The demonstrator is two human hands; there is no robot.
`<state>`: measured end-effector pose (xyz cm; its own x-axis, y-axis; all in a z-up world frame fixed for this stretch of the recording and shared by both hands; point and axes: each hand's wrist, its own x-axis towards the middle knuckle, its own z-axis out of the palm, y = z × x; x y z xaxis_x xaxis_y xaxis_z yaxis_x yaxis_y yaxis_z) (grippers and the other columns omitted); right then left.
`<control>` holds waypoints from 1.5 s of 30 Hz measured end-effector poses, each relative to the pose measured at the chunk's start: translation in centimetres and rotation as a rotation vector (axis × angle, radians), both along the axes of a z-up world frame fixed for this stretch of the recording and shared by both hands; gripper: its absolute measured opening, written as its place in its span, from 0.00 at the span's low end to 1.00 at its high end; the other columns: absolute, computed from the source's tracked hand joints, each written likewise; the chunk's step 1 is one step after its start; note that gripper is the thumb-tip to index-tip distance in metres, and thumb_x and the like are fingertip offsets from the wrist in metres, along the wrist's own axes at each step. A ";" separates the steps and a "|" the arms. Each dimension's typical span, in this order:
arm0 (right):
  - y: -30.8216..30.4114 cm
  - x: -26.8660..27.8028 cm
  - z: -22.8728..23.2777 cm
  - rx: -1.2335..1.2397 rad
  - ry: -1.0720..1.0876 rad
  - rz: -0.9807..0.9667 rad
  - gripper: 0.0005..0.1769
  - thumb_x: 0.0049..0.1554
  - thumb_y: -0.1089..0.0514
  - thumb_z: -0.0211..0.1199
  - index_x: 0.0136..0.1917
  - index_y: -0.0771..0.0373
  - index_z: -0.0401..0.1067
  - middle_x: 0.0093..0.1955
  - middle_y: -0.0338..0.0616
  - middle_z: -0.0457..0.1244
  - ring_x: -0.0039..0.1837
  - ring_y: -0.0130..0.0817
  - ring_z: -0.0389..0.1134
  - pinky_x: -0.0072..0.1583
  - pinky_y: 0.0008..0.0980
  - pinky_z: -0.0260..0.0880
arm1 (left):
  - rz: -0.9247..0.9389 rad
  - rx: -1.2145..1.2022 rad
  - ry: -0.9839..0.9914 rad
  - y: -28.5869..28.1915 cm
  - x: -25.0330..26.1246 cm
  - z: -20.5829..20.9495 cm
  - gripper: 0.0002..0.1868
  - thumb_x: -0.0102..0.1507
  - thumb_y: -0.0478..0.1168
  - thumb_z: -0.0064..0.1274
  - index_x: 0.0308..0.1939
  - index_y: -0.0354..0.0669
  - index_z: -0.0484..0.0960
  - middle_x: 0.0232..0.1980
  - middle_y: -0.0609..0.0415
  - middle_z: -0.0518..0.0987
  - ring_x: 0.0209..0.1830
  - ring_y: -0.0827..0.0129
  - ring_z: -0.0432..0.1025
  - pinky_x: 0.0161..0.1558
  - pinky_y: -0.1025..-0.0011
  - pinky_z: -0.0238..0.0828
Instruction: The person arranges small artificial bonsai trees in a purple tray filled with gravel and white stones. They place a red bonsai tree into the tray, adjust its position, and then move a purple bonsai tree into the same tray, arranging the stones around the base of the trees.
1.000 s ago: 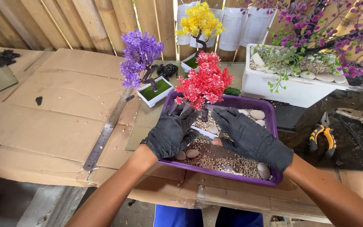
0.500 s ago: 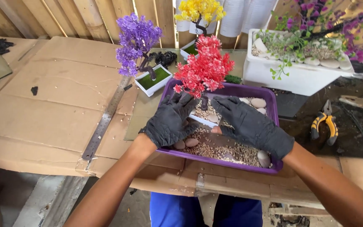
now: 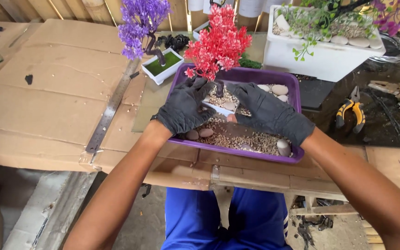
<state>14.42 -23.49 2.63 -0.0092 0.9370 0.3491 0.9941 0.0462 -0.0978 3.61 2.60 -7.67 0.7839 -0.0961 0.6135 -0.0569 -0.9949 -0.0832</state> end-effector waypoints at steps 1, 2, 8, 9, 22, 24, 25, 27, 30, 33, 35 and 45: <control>0.0 0.3 -0.4 -0.012 0.006 -0.002 0.45 0.59 0.43 0.64 0.78 0.71 0.53 0.64 0.67 0.60 0.66 0.68 0.62 0.68 0.60 0.64 | -0.008 -0.010 0.008 0.1 0.2 -0.3 0.50 0.54 0.76 0.53 0.76 0.65 0.65 0.73 0.56 0.73 0.65 0.48 0.72 0.65 0.56 0.66; 0.0 0.6 -0.8 -0.024 0.012 -0.004 0.46 0.59 0.43 0.65 0.79 0.69 0.52 0.65 0.66 0.60 0.67 0.67 0.62 0.68 0.59 0.65 | -0.015 -0.019 0.016 0.2 0.4 -0.6 0.51 0.53 0.75 0.54 0.77 0.65 0.64 0.72 0.54 0.74 0.64 0.46 0.73 0.64 0.55 0.66; 0.5 1.0 -1.4 -0.096 -0.011 -0.058 0.49 0.55 0.46 0.68 0.81 0.67 0.51 0.61 0.62 0.62 0.62 0.62 0.65 0.62 0.55 0.69 | -0.020 -0.062 0.023 -0.4 0.4 0.4 0.51 0.51 0.74 0.58 0.76 0.66 0.67 0.70 0.54 0.76 0.64 0.43 0.72 0.61 0.51 0.69; 0.4 0.9 -1.2 -0.095 -0.017 -0.059 0.49 0.55 0.46 0.68 0.81 0.67 0.51 0.61 0.62 0.62 0.62 0.62 0.65 0.62 0.55 0.69 | -0.021 -0.061 0.017 -0.2 0.4 0.5 0.51 0.51 0.74 0.58 0.76 0.66 0.67 0.70 0.54 0.76 0.64 0.43 0.72 0.61 0.51 0.69; 0.4 0.3 -1.2 -0.124 -0.032 -0.111 0.48 0.55 0.44 0.67 0.80 0.67 0.53 0.61 0.61 0.61 0.62 0.63 0.65 0.60 0.56 0.71 | -0.021 -0.128 0.097 -0.4 0.1 0.5 0.51 0.56 0.72 0.57 0.80 0.72 0.57 0.76 0.52 0.69 0.69 0.38 0.67 0.67 0.46 0.66; 0.3 -0.2 -0.6 -0.119 -0.014 -0.103 0.47 0.55 0.42 0.67 0.78 0.68 0.56 0.60 0.61 0.61 0.62 0.64 0.65 0.60 0.56 0.71 | -0.019 -0.117 0.090 -0.4 0.2 0.3 0.51 0.56 0.73 0.57 0.80 0.72 0.58 0.76 0.51 0.69 0.67 0.38 0.69 0.66 0.46 0.67; 0.2 -0.4 -0.3 -0.109 -0.012 -0.102 0.47 0.56 0.42 0.67 0.78 0.69 0.56 0.60 0.62 0.61 0.62 0.64 0.65 0.61 0.56 0.71 | -0.035 -0.126 0.092 -0.6 0.1 0.5 0.51 0.57 0.72 0.57 0.80 0.70 0.56 0.76 0.49 0.69 0.67 0.36 0.69 0.67 0.45 0.66; 0.1 -0.1 -0.9 -0.098 -0.005 -0.102 0.46 0.56 0.42 0.67 0.78 0.69 0.56 0.61 0.62 0.61 0.62 0.64 0.65 0.61 0.56 0.70 | -0.052 -0.133 0.098 -0.6 0.0 0.3 0.50 0.58 0.71 0.57 0.81 0.69 0.55 0.76 0.47 0.68 0.67 0.34 0.68 0.68 0.44 0.66; -0.1 0.6 -2.1 -0.088 -0.018 -0.110 0.45 0.56 0.43 0.66 0.78 0.68 0.56 0.61 0.62 0.60 0.63 0.65 0.64 0.61 0.57 0.70 | -0.037 -0.149 0.126 -0.3 0.2 0.1 0.51 0.57 0.73 0.57 0.81 0.69 0.56 0.78 0.49 0.67 0.69 0.35 0.66 0.67 0.45 0.66; 0.1 0.5 -1.8 -0.073 -0.028 -0.113 0.43 0.58 0.44 0.65 0.77 0.68 0.57 0.61 0.61 0.60 0.64 0.64 0.65 0.63 0.55 0.70 | -0.024 -0.142 0.144 -0.3 0.0 0.9 0.51 0.58 0.72 0.56 0.81 0.72 0.53 0.77 0.51 0.67 0.69 0.34 0.66 0.67 0.43 0.65; 0.0 0.9 -2.2 -0.065 -0.003 -0.080 0.44 0.58 0.40 0.64 0.77 0.69 0.57 0.62 0.61 0.60 0.65 0.63 0.64 0.69 0.55 0.65 | -0.099 -0.183 0.090 -0.8 -0.6 1.7 0.51 0.57 0.69 0.61 0.80 0.63 0.60 0.72 0.43 0.73 0.64 0.32 0.69 0.71 0.47 0.62; 0.1 1.3 -2.8 -0.051 -0.058 -0.052 0.45 0.60 0.41 0.63 0.78 0.70 0.55 0.64 0.64 0.60 0.67 0.65 0.63 0.74 0.56 0.58 | -0.097 -0.159 0.069 -0.5 -0.1 1.1 0.50 0.55 0.71 0.61 0.78 0.65 0.63 0.72 0.51 0.74 0.68 0.42 0.69 0.72 0.51 0.61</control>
<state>15.76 -23.40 -0.21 0.0210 0.9533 0.3014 0.9991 -0.0092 -0.0406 3.48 2.06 -6.58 0.8164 -0.0795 0.5720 -0.1529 -0.9849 0.0815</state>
